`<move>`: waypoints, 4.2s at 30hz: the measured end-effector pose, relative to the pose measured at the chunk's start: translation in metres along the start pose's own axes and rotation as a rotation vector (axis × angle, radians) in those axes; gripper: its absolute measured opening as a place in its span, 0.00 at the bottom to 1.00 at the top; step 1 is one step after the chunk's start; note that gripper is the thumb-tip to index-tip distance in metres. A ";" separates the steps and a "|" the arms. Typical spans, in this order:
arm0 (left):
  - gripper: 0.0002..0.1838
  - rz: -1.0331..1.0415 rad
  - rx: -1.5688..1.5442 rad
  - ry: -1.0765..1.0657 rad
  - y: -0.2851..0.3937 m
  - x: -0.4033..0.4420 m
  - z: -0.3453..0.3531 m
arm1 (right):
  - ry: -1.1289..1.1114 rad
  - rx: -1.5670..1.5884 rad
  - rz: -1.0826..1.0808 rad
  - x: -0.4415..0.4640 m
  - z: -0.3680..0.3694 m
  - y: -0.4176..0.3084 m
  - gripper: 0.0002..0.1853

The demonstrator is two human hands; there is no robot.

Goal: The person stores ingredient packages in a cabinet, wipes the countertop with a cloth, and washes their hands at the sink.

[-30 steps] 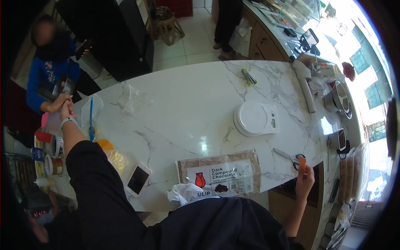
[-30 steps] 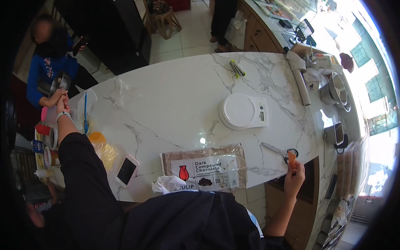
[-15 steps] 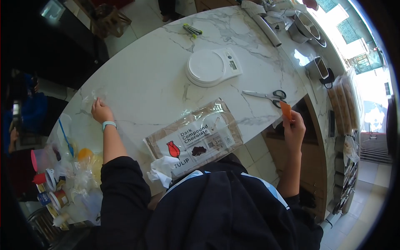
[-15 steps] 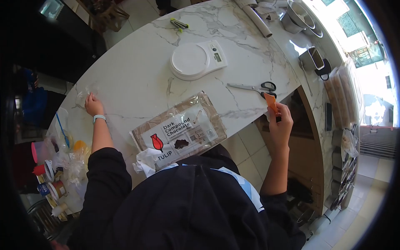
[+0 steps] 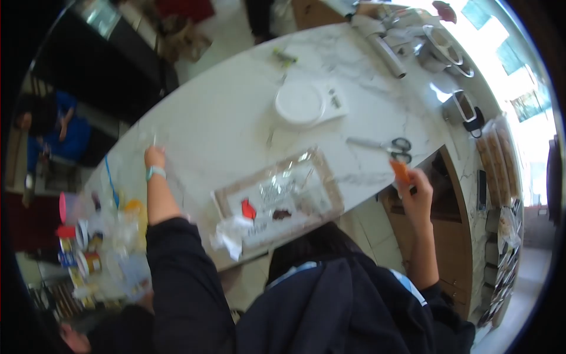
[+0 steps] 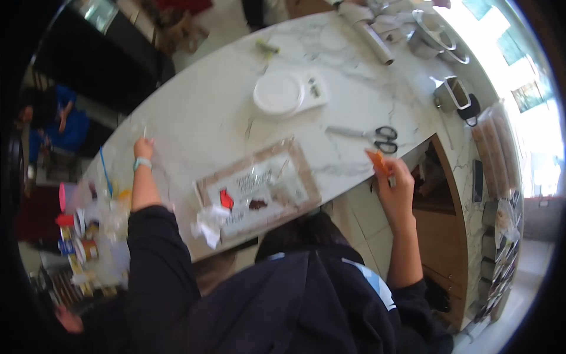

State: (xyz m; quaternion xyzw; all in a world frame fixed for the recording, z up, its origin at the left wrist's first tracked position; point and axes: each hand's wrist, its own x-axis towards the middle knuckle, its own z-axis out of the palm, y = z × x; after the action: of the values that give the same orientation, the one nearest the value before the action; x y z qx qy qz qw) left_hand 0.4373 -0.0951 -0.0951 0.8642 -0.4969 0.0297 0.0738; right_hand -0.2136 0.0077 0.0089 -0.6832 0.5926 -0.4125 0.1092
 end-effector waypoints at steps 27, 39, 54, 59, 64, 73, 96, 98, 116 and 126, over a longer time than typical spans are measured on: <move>0.17 -0.765 -2.328 0.126 0.270 -0.381 -0.060 | -0.794 0.605 -0.650 -0.063 0.107 -0.076 0.22; 0.30 0.098 -0.264 0.264 0.122 -0.332 -0.047 | -1.113 1.297 1.099 -0.088 0.080 -0.021 0.25; 0.12 0.479 -0.697 0.010 0.185 -0.201 -0.046 | -0.424 1.341 1.275 -0.094 0.096 -0.050 0.18; 0.11 0.603 -0.529 0.100 0.224 -0.207 -0.009 | -0.253 1.303 1.221 -0.121 0.128 -0.060 0.14; 0.06 0.540 -0.626 0.003 0.217 -0.210 -0.002 | 0.093 1.354 1.008 -0.113 0.142 -0.087 0.09; 0.16 0.168 -1.421 -0.774 0.184 -0.228 -0.044 | 0.071 1.108 0.401 -0.063 0.102 -0.117 0.05; 0.34 0.155 -2.006 -0.705 0.207 -0.289 -0.097 | -0.540 0.900 0.106 -0.060 0.027 -0.110 0.22; 0.32 0.137 -2.011 -0.692 0.213 -0.289 -0.102 | -0.408 0.929 0.129 -0.064 0.029 -0.108 0.19; 0.13 -0.210 -2.016 -0.398 0.327 -0.258 -0.111 | -0.363 1.028 0.253 0.032 0.010 -0.030 0.13; 0.39 0.328 -2.199 -0.617 0.311 -0.215 -0.122 | -0.626 0.844 -0.403 0.115 0.028 -0.017 0.14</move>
State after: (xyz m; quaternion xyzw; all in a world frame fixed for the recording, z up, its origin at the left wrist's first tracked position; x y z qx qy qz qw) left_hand 0.0635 -0.0463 0.0287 0.2284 -0.3575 -0.6228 0.6574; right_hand -0.1867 -0.1003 0.0518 -0.7698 0.1735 -0.4042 0.4625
